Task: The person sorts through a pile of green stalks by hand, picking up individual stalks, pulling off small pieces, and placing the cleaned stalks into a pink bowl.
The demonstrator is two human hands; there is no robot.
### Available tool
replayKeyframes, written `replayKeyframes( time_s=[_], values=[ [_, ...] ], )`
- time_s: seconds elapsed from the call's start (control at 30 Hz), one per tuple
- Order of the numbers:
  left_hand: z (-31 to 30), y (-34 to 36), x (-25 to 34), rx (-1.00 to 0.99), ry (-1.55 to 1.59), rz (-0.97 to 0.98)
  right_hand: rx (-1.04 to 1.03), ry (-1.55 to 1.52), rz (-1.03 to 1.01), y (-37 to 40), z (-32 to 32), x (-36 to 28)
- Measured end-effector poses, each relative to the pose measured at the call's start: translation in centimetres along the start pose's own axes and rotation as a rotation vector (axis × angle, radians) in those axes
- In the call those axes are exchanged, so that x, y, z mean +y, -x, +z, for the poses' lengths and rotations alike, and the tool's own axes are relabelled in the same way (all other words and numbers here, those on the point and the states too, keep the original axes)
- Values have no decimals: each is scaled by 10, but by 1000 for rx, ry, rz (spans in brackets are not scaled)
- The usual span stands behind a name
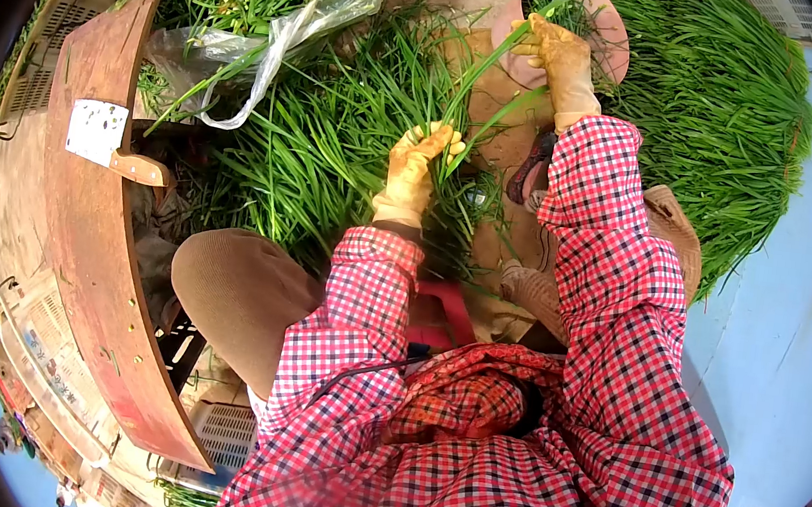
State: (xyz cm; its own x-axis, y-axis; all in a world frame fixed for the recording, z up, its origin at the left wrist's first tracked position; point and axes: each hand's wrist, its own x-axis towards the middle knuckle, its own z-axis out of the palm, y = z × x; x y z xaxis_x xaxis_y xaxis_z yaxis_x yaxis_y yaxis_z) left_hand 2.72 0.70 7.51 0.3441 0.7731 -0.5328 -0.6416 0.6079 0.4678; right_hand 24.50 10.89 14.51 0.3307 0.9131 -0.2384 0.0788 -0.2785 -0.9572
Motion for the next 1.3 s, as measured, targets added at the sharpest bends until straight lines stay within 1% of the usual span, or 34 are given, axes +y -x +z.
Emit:
replayKeyframes(
  time_s=[0.03,0.17,0.27,0.4,0.43,0.53,0.57,0.67,0.7,0.8,0.87,0.9,0.93,0.97,1.0,1.07,1.1,1.17,1.2,1.27,1.3],
  values=[
    [2,1,1,12,-16,-15,2,-10,15,0,0,-1],
    [0,-3,-8,-35,-147,82,15,-48,43,-2,0,-1],
    [7,0,-7,29,-126,123,52,-74,29,2,-2,0],
    [11,1,4,61,24,58,56,-87,80,5,-4,1],
    [10,-1,1,68,54,92,91,-86,76,6,-3,2],
    [7,-4,-1,29,2,102,3,-315,103,-6,-19,22],
    [9,-4,0,55,-39,114,80,-276,38,3,-13,17],
    [11,-6,-2,11,-39,103,170,-400,-33,21,-2,3],
    [11,-5,-2,-11,-68,97,236,-394,-102,28,3,0],
    [16,-7,-6,-12,-118,81,308,-445,-124,33,6,-9],
    [23,-4,-6,13,-149,73,227,-483,-162,30,-3,-5],
    [19,-6,-9,-1,-110,88,174,-501,-192,34,-5,-6],
    [23,-9,-11,54,-201,84,121,-518,-222,41,-6,-7],
    [27,-7,-8,66,-168,54,158,-399,-239,55,7,-20],
    [29,-6,-5,81,-133,20,84,-427,-294,70,21,-30],
    [27,-8,-4,71,-120,49,-60,-484,-408,102,45,-48],
    [26,-9,-5,63,-115,62,-17,-436,-468,115,58,-57],
    [20,-8,-2,100,-186,27,68,-340,-588,129,77,-74],
    [18,-8,-1,117,-222,9,8,-313,-478,126,75,-85],
    [20,-5,-5,105,-235,87,-103,-255,-258,116,69,-99],
    [22,-3,-8,97,-241,128,-119,-291,-177,102,70,-91]
  ],
)
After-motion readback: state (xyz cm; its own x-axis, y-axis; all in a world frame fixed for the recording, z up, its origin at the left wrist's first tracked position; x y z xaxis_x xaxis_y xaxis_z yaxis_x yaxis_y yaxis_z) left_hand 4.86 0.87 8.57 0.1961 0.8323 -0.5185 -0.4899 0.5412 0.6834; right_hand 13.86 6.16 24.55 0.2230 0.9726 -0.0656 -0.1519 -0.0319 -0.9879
